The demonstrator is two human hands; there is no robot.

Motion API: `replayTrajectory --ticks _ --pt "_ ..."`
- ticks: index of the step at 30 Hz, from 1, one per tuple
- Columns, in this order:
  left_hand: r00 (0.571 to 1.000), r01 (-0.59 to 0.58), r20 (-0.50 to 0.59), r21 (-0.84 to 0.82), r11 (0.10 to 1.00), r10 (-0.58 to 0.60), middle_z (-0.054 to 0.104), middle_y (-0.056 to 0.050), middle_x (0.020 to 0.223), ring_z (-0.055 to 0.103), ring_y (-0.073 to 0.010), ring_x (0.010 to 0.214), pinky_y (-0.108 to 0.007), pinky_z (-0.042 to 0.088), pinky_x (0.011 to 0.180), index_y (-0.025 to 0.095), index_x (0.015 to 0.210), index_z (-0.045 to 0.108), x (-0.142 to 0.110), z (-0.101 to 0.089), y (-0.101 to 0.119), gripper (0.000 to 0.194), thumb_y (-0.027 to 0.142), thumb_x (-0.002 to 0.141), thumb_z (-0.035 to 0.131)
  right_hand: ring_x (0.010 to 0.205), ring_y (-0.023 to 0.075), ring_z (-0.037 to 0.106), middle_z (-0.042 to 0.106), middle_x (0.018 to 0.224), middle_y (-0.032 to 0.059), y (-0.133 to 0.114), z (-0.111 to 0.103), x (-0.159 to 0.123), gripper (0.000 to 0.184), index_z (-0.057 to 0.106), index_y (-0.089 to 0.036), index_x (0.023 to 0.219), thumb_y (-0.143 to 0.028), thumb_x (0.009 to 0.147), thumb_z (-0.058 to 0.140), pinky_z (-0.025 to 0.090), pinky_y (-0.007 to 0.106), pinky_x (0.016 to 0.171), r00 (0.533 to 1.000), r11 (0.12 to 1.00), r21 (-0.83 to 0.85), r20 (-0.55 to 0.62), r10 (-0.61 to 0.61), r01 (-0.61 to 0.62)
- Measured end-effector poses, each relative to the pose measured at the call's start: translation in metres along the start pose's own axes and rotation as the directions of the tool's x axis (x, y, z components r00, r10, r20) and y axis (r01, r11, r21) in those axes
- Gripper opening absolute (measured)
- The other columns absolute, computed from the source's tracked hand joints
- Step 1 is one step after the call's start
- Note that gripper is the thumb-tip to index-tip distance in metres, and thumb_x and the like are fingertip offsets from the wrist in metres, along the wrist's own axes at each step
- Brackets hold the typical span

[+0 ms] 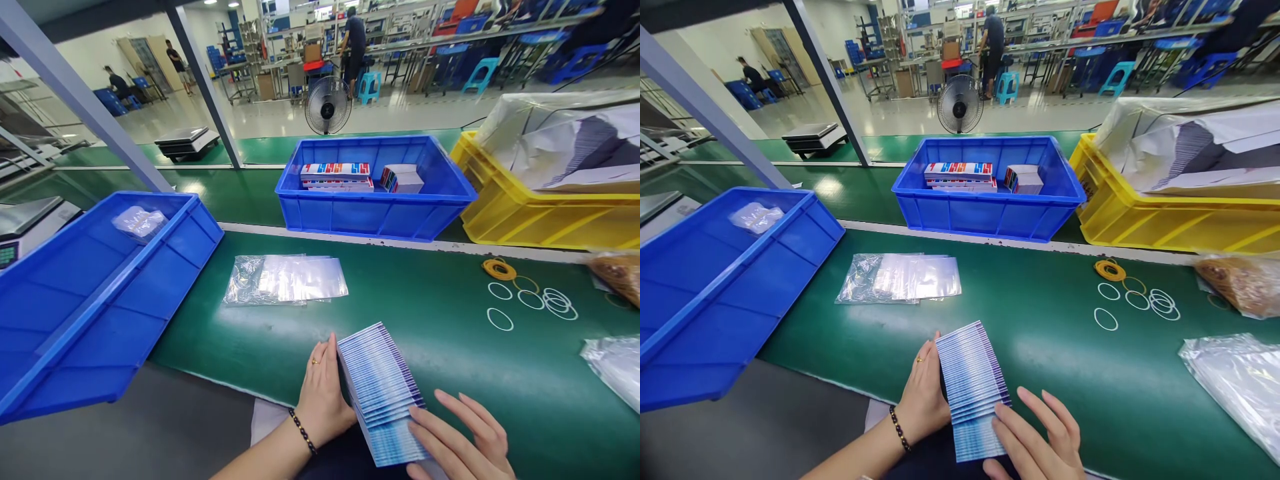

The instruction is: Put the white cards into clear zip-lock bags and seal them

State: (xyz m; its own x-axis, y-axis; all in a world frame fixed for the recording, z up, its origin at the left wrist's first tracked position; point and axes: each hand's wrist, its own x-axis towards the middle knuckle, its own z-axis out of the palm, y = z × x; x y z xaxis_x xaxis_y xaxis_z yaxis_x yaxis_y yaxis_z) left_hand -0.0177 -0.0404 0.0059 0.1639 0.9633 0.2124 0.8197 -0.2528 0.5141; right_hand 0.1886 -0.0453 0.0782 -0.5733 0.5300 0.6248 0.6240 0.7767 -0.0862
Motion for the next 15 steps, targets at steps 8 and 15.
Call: replayTrajectory --ticks 8,15 --pt "1.000 0.015 -0.005 0.008 1.000 -0.015 0.043 -0.025 0.128 0.040 -0.0358 0.120 -0.054 0.037 0.095 0.006 0.137 -0.002 0.001 -0.002 0.002 0.105 0.041 0.064 0.065 0.086 0.0224 0.057 0.063 0.069 0.0021 -0.007 0.012 -0.001 0.024 0.065 -0.025 0.088 -0.042 0.078 0.052 0.039 0.041 0.087 0.973 0.984 0.063 -0.148 0.177 -0.169" --pt "1.000 0.015 -0.016 -0.002 1.000 -0.015 0.043 -0.025 0.128 0.041 -0.0360 0.119 -0.055 0.038 0.094 0.008 0.137 -0.003 0.001 -0.003 0.003 0.106 0.046 0.065 0.064 0.085 0.0250 0.055 0.059 0.074 0.0050 0.001 0.003 -0.006 0.045 0.063 -0.019 0.107 -0.044 0.070 0.062 0.039 0.043 0.087 0.997 0.997 -0.038 0.036 0.063 -0.061"
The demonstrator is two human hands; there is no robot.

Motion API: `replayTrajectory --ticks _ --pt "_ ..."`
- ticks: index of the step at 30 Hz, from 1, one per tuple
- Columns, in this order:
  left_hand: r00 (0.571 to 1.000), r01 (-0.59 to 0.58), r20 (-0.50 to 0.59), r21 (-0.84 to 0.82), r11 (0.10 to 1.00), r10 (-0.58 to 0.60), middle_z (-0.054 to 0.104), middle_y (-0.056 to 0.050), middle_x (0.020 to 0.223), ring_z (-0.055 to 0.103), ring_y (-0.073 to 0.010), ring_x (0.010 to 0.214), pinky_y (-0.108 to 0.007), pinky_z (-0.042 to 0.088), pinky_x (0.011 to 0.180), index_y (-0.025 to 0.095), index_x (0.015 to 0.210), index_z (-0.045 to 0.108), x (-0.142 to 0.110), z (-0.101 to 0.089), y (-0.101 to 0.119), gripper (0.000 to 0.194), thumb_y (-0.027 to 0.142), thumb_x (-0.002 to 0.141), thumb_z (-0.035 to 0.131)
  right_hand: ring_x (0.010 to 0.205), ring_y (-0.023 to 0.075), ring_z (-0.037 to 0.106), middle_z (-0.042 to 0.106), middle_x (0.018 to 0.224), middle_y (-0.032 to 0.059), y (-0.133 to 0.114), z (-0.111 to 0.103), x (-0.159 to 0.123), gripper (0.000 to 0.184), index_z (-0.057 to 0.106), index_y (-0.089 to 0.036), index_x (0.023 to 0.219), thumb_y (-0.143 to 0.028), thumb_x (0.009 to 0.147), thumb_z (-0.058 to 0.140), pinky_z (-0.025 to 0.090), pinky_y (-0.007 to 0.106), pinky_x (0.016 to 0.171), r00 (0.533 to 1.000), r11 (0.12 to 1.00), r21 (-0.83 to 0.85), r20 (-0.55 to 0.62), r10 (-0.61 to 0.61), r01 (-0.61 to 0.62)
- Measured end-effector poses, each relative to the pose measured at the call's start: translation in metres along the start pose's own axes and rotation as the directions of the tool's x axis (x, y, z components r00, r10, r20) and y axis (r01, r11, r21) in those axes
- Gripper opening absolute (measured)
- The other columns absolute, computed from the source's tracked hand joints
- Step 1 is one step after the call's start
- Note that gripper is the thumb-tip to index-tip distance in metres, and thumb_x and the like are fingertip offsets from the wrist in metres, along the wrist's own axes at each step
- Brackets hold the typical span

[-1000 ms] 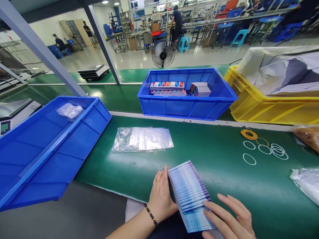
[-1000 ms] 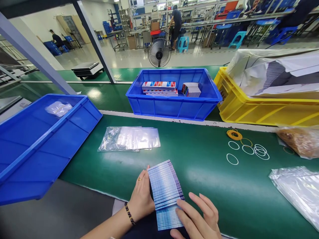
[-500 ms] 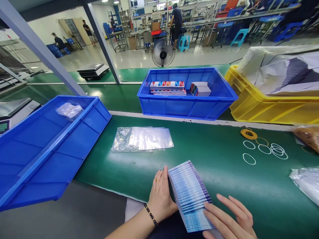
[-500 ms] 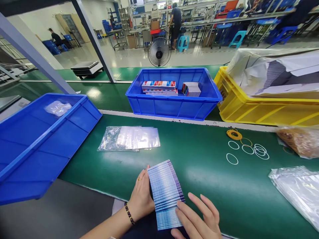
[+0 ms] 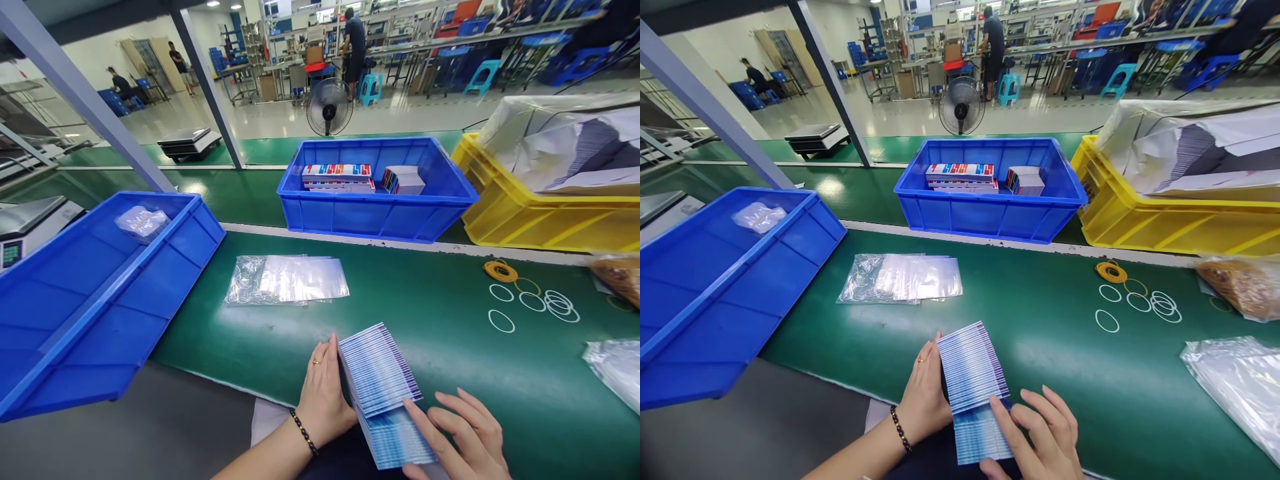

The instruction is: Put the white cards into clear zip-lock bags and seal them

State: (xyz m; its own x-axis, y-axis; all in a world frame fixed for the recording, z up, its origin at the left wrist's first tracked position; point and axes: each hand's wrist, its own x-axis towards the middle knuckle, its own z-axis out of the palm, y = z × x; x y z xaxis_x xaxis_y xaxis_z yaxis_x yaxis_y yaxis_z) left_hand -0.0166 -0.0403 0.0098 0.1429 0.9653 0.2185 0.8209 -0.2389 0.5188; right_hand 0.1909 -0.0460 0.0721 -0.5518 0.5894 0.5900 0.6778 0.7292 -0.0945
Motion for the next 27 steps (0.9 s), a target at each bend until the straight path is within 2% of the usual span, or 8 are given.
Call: replayTrajectory --ticks 6,13,17,21,27 --pt "1.000 0.003 0.024 0.004 1.000 -0.003 0.040 -0.026 0.130 0.039 -0.0353 0.120 -0.054 0.036 0.096 0.006 0.137 -0.003 0.000 0.001 -0.001 0.104 0.044 0.066 0.063 0.085 0.0247 0.056 0.061 0.075 0.0044 0.000 0.001 -0.004 0.048 0.061 -0.021 0.111 -0.045 0.069 0.062 0.039 0.043 0.088 1.000 1.000 0.005 0.017 0.009 -0.010" --pt "0.999 0.020 0.030 0.011 1.000 -0.020 0.040 -0.026 0.130 0.038 -0.0363 0.121 -0.054 0.036 0.096 0.006 0.137 -0.002 -0.001 0.001 -0.001 0.102 0.041 0.067 0.063 0.086 0.0255 0.056 0.062 0.075 0.0053 -0.001 0.000 0.001 0.034 0.065 -0.020 0.094 -0.044 0.069 0.062 0.040 0.044 0.085 0.999 1.000 0.012 -0.037 0.009 -0.009" --pt "1.000 0.008 0.013 0.015 1.000 -0.008 0.041 -0.026 0.130 0.039 -0.0358 0.120 -0.054 0.038 0.095 0.005 0.136 0.002 -0.001 0.001 0.000 0.100 0.041 0.066 0.063 0.093 0.0279 0.054 0.068 0.082 0.0066 -0.004 -0.001 0.006 0.029 0.065 -0.021 0.091 -0.040 0.069 0.063 0.041 0.043 0.083 0.997 1.000 0.022 -0.070 0.019 -0.018" --pt "1.000 -0.006 -0.019 0.007 1.000 0.006 0.041 -0.026 0.129 0.042 -0.0352 0.118 -0.053 0.039 0.094 0.006 0.136 0.008 0.000 0.000 0.000 0.098 0.043 0.064 0.065 0.097 0.0309 0.053 0.072 0.086 0.0080 -0.004 -0.004 0.007 0.032 0.064 -0.019 0.092 -0.041 0.069 0.063 0.041 0.044 0.080 0.999 1.000 0.015 -0.045 -0.019 0.020" --pt "1.000 0.005 -0.010 0.004 1.000 -0.005 0.041 -0.025 0.130 0.042 -0.0364 0.118 -0.054 0.039 0.092 0.008 0.137 0.004 0.000 0.000 0.000 0.103 0.044 0.063 0.065 0.098 0.0300 0.055 0.073 0.085 0.0061 -0.002 -0.004 0.006 0.031 0.065 -0.021 0.092 -0.042 0.070 0.061 0.041 0.044 0.082 0.999 1.000 0.002 -0.038 -0.031 0.031"
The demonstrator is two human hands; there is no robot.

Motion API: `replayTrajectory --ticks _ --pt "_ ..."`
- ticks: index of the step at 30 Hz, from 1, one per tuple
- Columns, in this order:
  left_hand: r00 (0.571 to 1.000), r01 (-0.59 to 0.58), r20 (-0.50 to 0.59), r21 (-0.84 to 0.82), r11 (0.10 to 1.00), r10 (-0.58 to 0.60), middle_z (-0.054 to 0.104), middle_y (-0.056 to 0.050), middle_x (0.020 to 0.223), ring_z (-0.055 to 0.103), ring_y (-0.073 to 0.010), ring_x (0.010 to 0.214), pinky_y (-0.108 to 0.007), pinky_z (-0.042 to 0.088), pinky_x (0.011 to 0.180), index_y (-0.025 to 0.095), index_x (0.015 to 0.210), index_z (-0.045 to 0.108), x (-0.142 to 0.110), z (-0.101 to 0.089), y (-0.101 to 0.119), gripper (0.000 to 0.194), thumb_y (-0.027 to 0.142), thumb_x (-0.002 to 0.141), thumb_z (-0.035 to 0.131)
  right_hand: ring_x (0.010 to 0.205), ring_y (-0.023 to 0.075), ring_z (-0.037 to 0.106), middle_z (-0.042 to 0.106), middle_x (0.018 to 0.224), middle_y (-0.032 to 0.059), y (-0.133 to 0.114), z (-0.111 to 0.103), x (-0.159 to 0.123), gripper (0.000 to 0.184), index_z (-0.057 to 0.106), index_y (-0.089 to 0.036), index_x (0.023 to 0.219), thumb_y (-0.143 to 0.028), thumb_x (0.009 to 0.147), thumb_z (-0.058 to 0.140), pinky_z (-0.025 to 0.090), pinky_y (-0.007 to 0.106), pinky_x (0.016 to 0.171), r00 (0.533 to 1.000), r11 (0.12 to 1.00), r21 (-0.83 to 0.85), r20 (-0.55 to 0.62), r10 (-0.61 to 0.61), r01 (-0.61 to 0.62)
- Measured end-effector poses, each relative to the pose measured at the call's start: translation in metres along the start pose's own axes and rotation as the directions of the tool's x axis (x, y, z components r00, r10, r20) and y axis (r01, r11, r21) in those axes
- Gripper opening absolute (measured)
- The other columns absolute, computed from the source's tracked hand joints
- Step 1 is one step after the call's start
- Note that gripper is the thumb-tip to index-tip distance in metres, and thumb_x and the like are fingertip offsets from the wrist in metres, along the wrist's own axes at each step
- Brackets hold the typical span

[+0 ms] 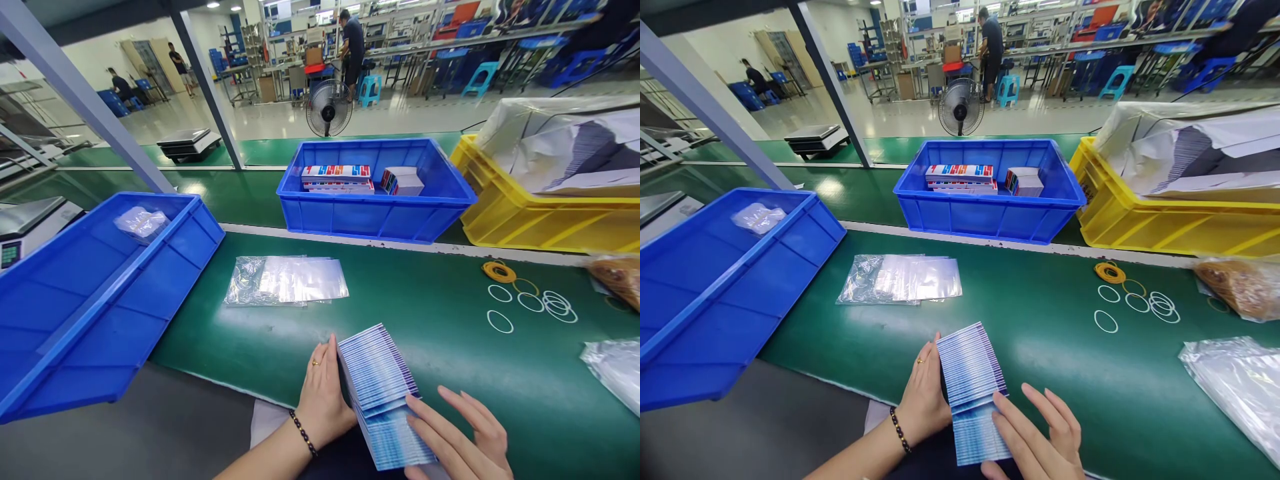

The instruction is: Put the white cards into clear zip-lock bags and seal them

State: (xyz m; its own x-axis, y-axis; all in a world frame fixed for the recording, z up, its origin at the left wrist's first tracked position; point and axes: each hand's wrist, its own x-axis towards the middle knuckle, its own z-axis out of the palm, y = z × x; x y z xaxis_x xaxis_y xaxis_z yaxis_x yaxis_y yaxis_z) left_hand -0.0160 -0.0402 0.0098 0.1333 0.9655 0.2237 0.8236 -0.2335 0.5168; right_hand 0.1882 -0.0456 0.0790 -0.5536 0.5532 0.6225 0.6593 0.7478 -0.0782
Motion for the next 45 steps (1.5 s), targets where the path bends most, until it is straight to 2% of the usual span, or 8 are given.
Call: replayTrajectory --ticks 14,16,18,19,23,26,39,45 --pt "1.000 -0.003 0.001 0.003 1.000 0.003 0.042 -0.025 0.130 0.042 -0.0365 0.118 -0.055 0.038 0.093 0.008 0.137 0.003 -0.001 0.001 -0.001 0.105 0.047 0.063 0.065 0.096 0.0285 0.055 0.072 0.084 0.0052 -0.005 0.004 0.004 0.031 0.064 -0.022 0.094 -0.042 0.071 0.061 0.039 0.042 0.084 1.000 0.999 0.026 0.009 0.028 -0.028" --pt "1.000 0.001 -0.005 0.000 1.000 -0.001 0.042 -0.025 0.130 0.042 -0.0367 0.118 -0.054 0.039 0.093 0.008 0.137 0.002 -0.001 0.001 -0.001 0.105 0.046 0.062 0.066 0.094 0.0269 0.056 0.071 0.078 0.0039 -0.010 0.010 0.005 0.027 0.065 -0.024 0.091 -0.044 0.075 0.055 0.038 0.042 0.086 0.985 0.988 0.082 -0.095 0.141 -0.134" --pt "1.000 0.001 -0.005 0.001 1.000 -0.001 0.042 -0.025 0.129 0.042 -0.0364 0.118 -0.054 0.039 0.093 0.008 0.137 0.002 -0.001 0.001 -0.001 0.105 0.044 0.062 0.066 0.092 0.0261 0.056 0.068 0.072 0.0038 -0.014 0.016 0.004 0.027 0.065 -0.025 0.088 -0.044 0.079 0.048 0.037 0.044 0.088 0.939 0.962 0.134 -0.222 0.264 -0.239" --pt "1.000 -0.001 -0.004 0.003 1.000 0.001 0.042 -0.025 0.129 0.042 -0.0362 0.118 -0.054 0.039 0.093 0.007 0.137 0.001 -0.001 0.001 -0.001 0.105 0.044 0.063 0.066 0.090 0.0257 0.056 0.066 0.071 0.0040 -0.013 0.018 0.004 0.028 0.065 -0.025 0.088 -0.045 0.080 0.047 0.037 0.044 0.088 0.931 0.961 0.132 -0.247 0.269 -0.242" --pt "1.000 -0.011 0.000 0.012 1.000 0.011 0.041 -0.026 0.130 0.042 -0.0360 0.118 -0.054 0.038 0.093 0.007 0.137 0.001 -0.001 0.001 -0.002 0.104 0.043 0.064 0.065 0.085 0.0251 0.054 0.062 0.075 0.0057 -0.003 0.013 0.002 0.038 0.065 -0.020 0.097 -0.047 0.072 0.057 0.036 0.042 0.087 0.998 0.999 0.004 -0.051 0.044 -0.044" --pt "1.000 -0.010 0.006 0.014 1.000 0.010 0.041 -0.026 0.130 0.042 -0.0364 0.118 -0.054 0.038 0.094 0.007 0.137 -0.002 -0.001 0.001 -0.001 0.106 0.044 0.064 0.065 0.084 0.0262 0.053 0.059 0.076 0.0071 0.003 0.005 0.003 0.045 0.064 -0.016 0.100 -0.048 0.069 0.060 0.036 0.044 0.086 1.000 0.999 -0.028 0.027 0.015 -0.014" --pt "1.000 -0.019 -0.003 0.019 1.000 0.019 0.041 -0.025 0.130 0.041 -0.0353 0.119 -0.052 0.038 0.094 0.006 0.136 0.005 0.000 0.000 -0.001 0.102 0.048 0.065 0.063 0.084 0.0257 0.054 0.061 0.078 0.0073 0.002 0.003 0.003 0.040 0.064 -0.017 0.096 -0.045 0.067 0.063 0.036 0.043 0.086 1.000 1.000 -0.010 0.022 0.001 0.000" --pt "0.999 -0.026 -0.023 0.029 0.999 0.027 0.041 -0.026 0.130 0.042 -0.0355 0.118 -0.053 0.039 0.093 0.006 0.136 0.003 -0.001 0.001 -0.001 0.103 0.049 0.065 0.063 0.093 0.0326 0.052 0.068 0.085 0.0107 0.000 0.003 0.005 0.038 0.064 -0.016 0.093 -0.043 0.066 0.064 0.038 0.046 0.082 1.000 1.000 -0.017 0.019 0.003 -0.003"
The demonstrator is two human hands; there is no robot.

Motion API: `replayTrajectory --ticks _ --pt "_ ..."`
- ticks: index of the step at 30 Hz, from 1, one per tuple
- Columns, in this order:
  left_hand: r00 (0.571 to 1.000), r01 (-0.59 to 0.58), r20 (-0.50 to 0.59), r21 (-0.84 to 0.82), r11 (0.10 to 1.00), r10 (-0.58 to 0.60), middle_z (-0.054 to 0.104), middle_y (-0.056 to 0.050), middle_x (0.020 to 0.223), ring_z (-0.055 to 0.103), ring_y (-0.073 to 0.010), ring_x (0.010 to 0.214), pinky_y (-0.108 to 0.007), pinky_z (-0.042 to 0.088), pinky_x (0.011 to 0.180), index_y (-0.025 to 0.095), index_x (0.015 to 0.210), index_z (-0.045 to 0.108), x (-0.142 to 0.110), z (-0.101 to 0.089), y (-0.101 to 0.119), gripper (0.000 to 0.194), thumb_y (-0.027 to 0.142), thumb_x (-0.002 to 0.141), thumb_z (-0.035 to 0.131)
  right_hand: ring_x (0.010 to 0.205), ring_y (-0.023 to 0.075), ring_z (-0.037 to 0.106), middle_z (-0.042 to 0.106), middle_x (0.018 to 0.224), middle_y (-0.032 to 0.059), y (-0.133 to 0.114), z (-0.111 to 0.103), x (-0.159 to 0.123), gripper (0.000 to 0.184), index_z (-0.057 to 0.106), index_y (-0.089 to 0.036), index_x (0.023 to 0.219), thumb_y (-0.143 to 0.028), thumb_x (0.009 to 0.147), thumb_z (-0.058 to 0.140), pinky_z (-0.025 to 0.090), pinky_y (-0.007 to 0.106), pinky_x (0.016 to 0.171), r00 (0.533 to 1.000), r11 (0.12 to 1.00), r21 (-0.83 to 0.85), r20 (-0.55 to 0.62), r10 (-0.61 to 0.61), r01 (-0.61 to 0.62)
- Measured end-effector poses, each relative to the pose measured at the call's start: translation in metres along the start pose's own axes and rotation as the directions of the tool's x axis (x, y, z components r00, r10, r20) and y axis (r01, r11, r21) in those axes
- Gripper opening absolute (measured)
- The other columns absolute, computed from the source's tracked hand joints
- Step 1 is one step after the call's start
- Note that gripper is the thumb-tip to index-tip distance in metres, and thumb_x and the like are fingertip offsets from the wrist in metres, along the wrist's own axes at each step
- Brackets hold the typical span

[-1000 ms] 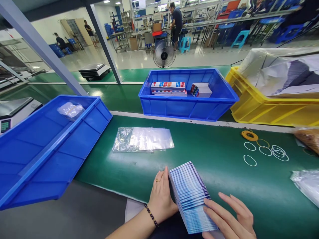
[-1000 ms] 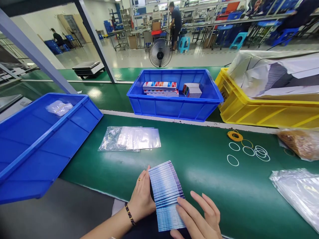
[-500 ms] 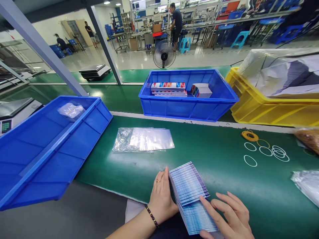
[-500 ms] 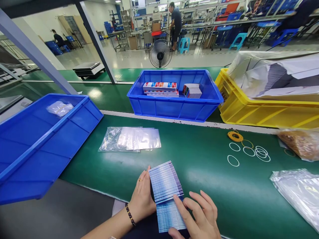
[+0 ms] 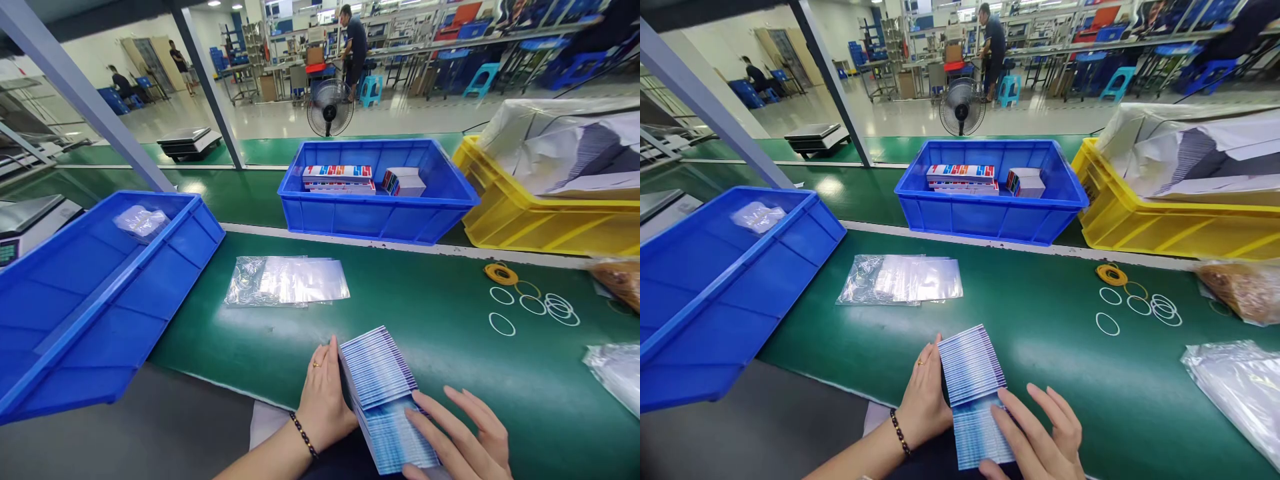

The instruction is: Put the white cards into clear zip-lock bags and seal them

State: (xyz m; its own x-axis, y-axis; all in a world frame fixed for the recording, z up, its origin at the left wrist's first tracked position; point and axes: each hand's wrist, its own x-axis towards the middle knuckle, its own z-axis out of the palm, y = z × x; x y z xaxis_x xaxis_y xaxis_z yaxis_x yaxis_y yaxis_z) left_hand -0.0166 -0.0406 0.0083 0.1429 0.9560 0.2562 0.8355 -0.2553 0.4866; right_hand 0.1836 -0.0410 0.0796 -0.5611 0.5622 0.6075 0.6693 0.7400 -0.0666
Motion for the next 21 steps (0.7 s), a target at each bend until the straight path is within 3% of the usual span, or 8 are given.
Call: replayTrajectory --ticks 6,16,21 --pt "1.000 -0.015 -0.005 0.023 1.000 0.015 0.040 -0.027 0.130 0.042 -0.0358 0.118 -0.052 0.039 0.093 0.004 0.136 0.004 -0.0012 0.0021 -0.0008 0.104 0.050 0.064 0.064 0.096 0.0352 0.051 0.073 0.081 0.0099 0.0011 -0.0013 0.0090 0.036 0.063 -0.017 0.090 -0.046 0.069 0.060 0.038 0.046 0.077 0.998 0.999 -0.022 -0.037 -0.042 0.041" --pt "1.000 -0.012 0.012 0.008 1.000 0.012 0.041 -0.028 0.129 0.043 -0.0350 0.118 -0.053 0.038 0.095 0.003 0.136 -0.002 -0.0004 0.0013 -0.0013 0.105 0.047 0.066 0.062 0.094 0.0324 0.052 0.072 0.081 0.0061 -0.0008 -0.0010 0.0036 0.035 0.064 -0.020 0.094 -0.045 0.069 0.061 0.037 0.045 0.080 1.000 1.000 -0.018 -0.020 -0.010 0.009" --pt "1.000 -0.007 0.016 0.013 1.000 0.007 0.042 -0.027 0.129 0.042 -0.0345 0.118 -0.052 0.039 0.095 0.002 0.136 -0.002 0.0001 0.0004 -0.0002 0.104 0.043 0.066 0.063 0.091 0.0318 0.052 0.068 0.081 0.0077 0.0008 0.0010 0.0016 0.047 0.061 -0.020 0.105 -0.047 0.067 0.061 0.036 0.047 0.082 1.000 1.000 0.001 0.008 0.022 -0.022"
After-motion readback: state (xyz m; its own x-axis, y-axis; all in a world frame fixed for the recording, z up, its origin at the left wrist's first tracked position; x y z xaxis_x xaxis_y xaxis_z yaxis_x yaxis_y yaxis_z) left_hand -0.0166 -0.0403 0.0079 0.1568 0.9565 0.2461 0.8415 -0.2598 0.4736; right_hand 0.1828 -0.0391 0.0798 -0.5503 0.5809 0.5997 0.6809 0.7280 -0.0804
